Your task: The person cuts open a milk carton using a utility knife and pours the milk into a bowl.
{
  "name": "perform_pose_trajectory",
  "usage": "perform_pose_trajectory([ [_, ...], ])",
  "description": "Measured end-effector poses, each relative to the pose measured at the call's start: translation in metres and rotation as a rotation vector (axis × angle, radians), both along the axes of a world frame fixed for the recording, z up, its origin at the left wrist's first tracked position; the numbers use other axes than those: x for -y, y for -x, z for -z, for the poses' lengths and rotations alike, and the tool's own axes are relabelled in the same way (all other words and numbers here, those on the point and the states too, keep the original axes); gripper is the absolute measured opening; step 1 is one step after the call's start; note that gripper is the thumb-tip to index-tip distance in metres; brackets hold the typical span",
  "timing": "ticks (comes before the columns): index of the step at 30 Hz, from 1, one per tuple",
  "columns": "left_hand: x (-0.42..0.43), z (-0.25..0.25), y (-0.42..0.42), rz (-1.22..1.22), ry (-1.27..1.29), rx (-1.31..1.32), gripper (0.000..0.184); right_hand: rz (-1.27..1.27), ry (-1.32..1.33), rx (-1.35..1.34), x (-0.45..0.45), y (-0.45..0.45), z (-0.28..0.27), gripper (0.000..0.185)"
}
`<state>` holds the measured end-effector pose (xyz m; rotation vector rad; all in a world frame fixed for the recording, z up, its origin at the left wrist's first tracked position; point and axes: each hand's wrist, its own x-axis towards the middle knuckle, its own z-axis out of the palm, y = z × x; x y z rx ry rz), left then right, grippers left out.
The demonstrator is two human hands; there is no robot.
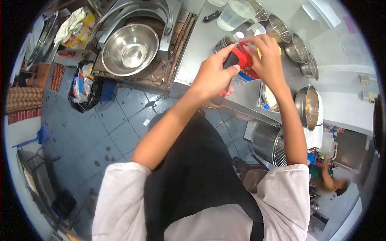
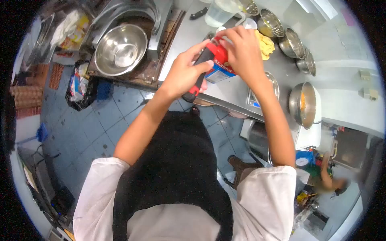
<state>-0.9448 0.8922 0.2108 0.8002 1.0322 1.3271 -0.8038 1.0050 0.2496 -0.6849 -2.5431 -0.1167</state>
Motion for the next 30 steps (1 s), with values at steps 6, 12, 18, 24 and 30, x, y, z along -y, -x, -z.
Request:
perform_pose_trajectory([
  [6, 0.003, -0.001, 0.014, -0.234, -0.065, 0.015, 0.059, 0.132, 0.274, -0.193, 0.02, -0.012, 0.023, 0.032],
  [12, 0.029, -0.026, 0.012, -0.262, -0.215, -0.761, 0.065, 0.232, 0.316, -0.38, 0.031, -0.013, 0.05, 0.023],
  [18, 0.031, -0.026, -0.023, -0.213, -0.271, -1.273, 0.059, 0.287, 0.165, -0.464, 0.032, -0.006, 0.063, 0.015],
  [24, 0.027, -0.027, -0.039, -0.227, -0.229, -1.542, 0.061, 0.308, 0.18, -0.542, 0.031, -0.003, 0.064, 0.012],
  [30, 0.033, -0.05, -0.052, -0.15, -0.086, -1.703, 0.061, 0.326, 0.185, -0.571, 0.029, 0.0, 0.066, 0.01],
])
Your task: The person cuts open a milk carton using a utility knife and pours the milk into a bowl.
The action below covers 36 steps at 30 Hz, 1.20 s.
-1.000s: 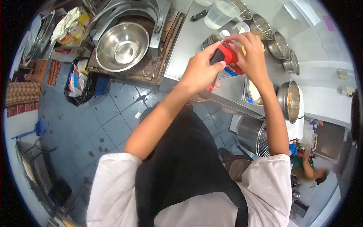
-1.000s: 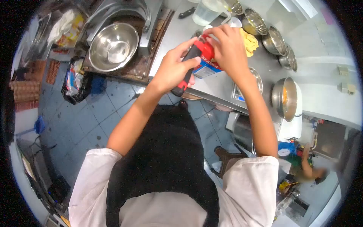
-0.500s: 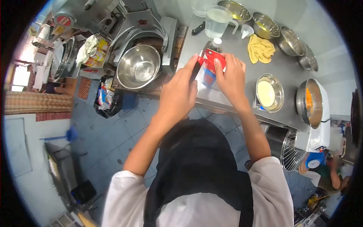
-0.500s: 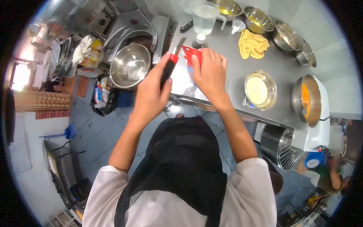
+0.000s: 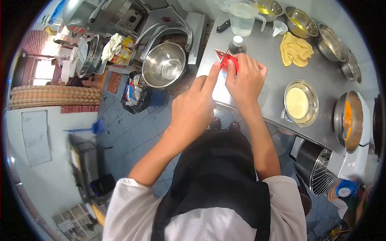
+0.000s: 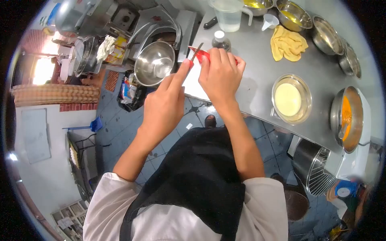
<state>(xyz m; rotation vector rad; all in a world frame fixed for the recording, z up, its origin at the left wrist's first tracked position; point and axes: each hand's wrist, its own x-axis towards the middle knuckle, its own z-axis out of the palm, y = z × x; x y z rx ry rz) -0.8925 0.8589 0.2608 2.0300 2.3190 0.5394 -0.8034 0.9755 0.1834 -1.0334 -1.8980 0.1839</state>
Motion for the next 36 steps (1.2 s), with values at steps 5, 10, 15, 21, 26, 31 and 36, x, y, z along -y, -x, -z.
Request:
perform_pose_trajectory([
  [5, -0.009, -0.005, -0.006, -0.043, 0.096, -0.051, 0.06, -0.01, -0.008, -0.006, 0.001, -0.001, -0.002, 0.007],
  [10, -0.003, -0.016, -0.004, -0.018, 0.12, -0.043, 0.06, -0.018, -0.04, -0.001, -0.004, -0.002, 0.001, 0.006],
  [15, -0.016, -0.005, -0.002, 0.032, 0.099, -0.121, 0.073, -0.038, -0.054, -0.018, -0.005, -0.002, 0.004, 0.007],
  [21, -0.011, -0.011, -0.003, -0.017, 0.153, -0.036, 0.06, -0.014, -0.062, -0.028, -0.008, -0.001, 0.006, 0.007],
  [26, -0.016, -0.003, 0.001, -0.003, 0.121, -0.071, 0.06, -0.015, -0.1, -0.031, -0.007, 0.001, 0.006, 0.006],
  [31, -0.006, -0.005, 0.0, -0.005, 0.187, -0.056, 0.062, -0.01, -0.095, -0.011, -0.009, 0.0, 0.006, 0.005],
  [36, -0.016, 0.002, 0.002, -0.019, 0.161, -0.068, 0.059, -0.023, -0.108, -0.021, -0.009, 0.0, 0.006, 0.004],
])
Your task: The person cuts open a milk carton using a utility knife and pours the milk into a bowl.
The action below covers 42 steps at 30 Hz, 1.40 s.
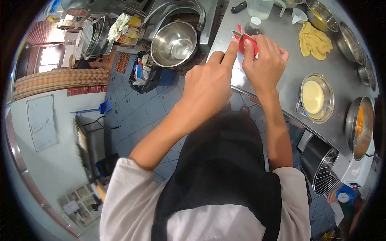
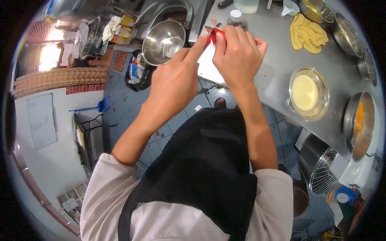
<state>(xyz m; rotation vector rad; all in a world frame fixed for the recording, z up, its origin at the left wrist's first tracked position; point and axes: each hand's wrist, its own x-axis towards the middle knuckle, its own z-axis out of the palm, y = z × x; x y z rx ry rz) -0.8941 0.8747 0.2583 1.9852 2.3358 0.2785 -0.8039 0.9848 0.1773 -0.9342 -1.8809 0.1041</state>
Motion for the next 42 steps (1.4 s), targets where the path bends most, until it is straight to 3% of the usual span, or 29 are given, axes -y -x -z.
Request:
perform_pose_trajectory([
  [10, 0.018, 0.002, 0.009, -0.024, -0.251, 0.21, 0.054, -0.019, 0.061, 0.067, 0.005, -0.005, -0.005, 0.008],
  [12, 0.026, 0.006, 0.018, 0.01, -0.471, 0.182, 0.054, -0.016, 0.059, 0.078, 0.002, -0.005, -0.006, 0.009],
  [14, 0.037, 0.002, 0.028, -0.119, -0.475, 0.331, 0.049, -0.014, 0.059, 0.092, 0.002, -0.006, -0.006, 0.009],
  [17, 0.061, 0.023, 0.041, -0.379, -0.461, 0.858, 0.031, -0.038, 0.077, 0.114, 0.002, -0.006, -0.008, 0.011],
  [18, 0.073, 0.036, 0.046, -0.43, -0.418, 1.083, 0.028, -0.062, 0.091, 0.114, 0.002, -0.006, -0.009, 0.012],
  [21, 0.119, 0.086, 0.049, -0.52, -0.2, 1.384, 0.024, -0.126, 0.157, 0.188, -0.005, -0.014, -0.015, 0.014],
  [26, 0.163, 0.172, 0.026, -0.545, 0.133, 1.12, 0.027, -0.235, 0.227, 0.338, -0.015, -0.014, -0.026, 0.014],
  [29, 0.137, 0.211, 0.012, -0.471, 0.254, 1.051, 0.03, -0.228, 0.132, 0.323, -0.016, -0.011, -0.021, 0.014],
  [31, 0.11, 0.261, 0.003, -0.478, 0.388, 1.174, 0.032, -0.2, 0.116, 0.331, -0.016, -0.013, -0.018, 0.015],
  [33, 0.077, 0.309, -0.012, -0.73, 0.376, 1.619, 0.032, -0.204, 0.13, 0.326, -0.013, -0.013, -0.018, 0.015],
  [36, 0.029, 0.377, -0.035, -0.795, 0.251, 1.704, 0.029, -0.188, 0.128, 0.323, -0.012, -0.014, -0.017, 0.016],
  [38, -0.005, 0.412, -0.048, -0.92, 0.042, 2.045, 0.022, -0.189, 0.099, 0.339, -0.014, -0.015, -0.021, 0.017],
  [39, -0.019, 0.411, -0.055, -0.959, 0.079, 1.864, 0.029, -0.201, 0.12, 0.332, -0.012, -0.015, -0.021, 0.019],
  [41, -0.032, 0.411, -0.061, -0.819, 0.211, 1.816, 0.034, -0.231, 0.131, 0.326, -0.017, -0.014, -0.023, 0.022],
  [42, -0.034, 0.427, -0.064, -0.758, 0.199, 1.672, 0.037, -0.256, 0.12, 0.337, -0.018, -0.015, -0.022, 0.026],
])
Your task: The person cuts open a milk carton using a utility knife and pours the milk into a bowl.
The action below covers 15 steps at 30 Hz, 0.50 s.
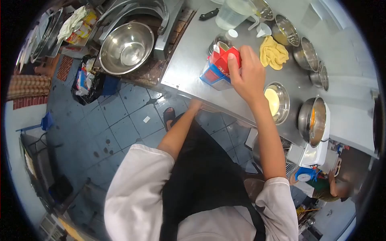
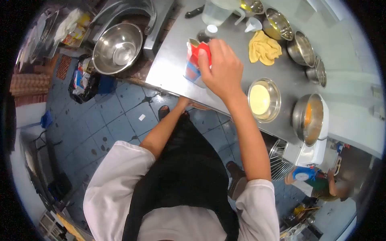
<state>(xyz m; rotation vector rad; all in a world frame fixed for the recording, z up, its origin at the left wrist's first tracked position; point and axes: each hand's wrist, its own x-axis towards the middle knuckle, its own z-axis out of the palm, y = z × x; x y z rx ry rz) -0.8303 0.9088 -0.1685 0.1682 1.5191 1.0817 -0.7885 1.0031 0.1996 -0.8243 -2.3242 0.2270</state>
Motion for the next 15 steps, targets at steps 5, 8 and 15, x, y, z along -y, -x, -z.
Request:
perform_pose_trajectory([
  [5, 0.052, -0.047, 0.021, 0.502, -0.109, -0.461, 0.038, -0.104, -0.052, 0.076, -0.006, -0.006, -0.007, 0.036],
  [8, 0.102, -0.124, 0.058, 0.774, -0.191, 0.198, 0.034, -0.228, -0.021, 0.17, -0.007, -0.015, -0.012, 0.035],
  [15, 0.056, -0.256, 0.142, 0.236, -0.491, -0.253, 0.023, -0.365, -0.068, 0.169, 0.0, -0.033, -0.012, 0.03],
])
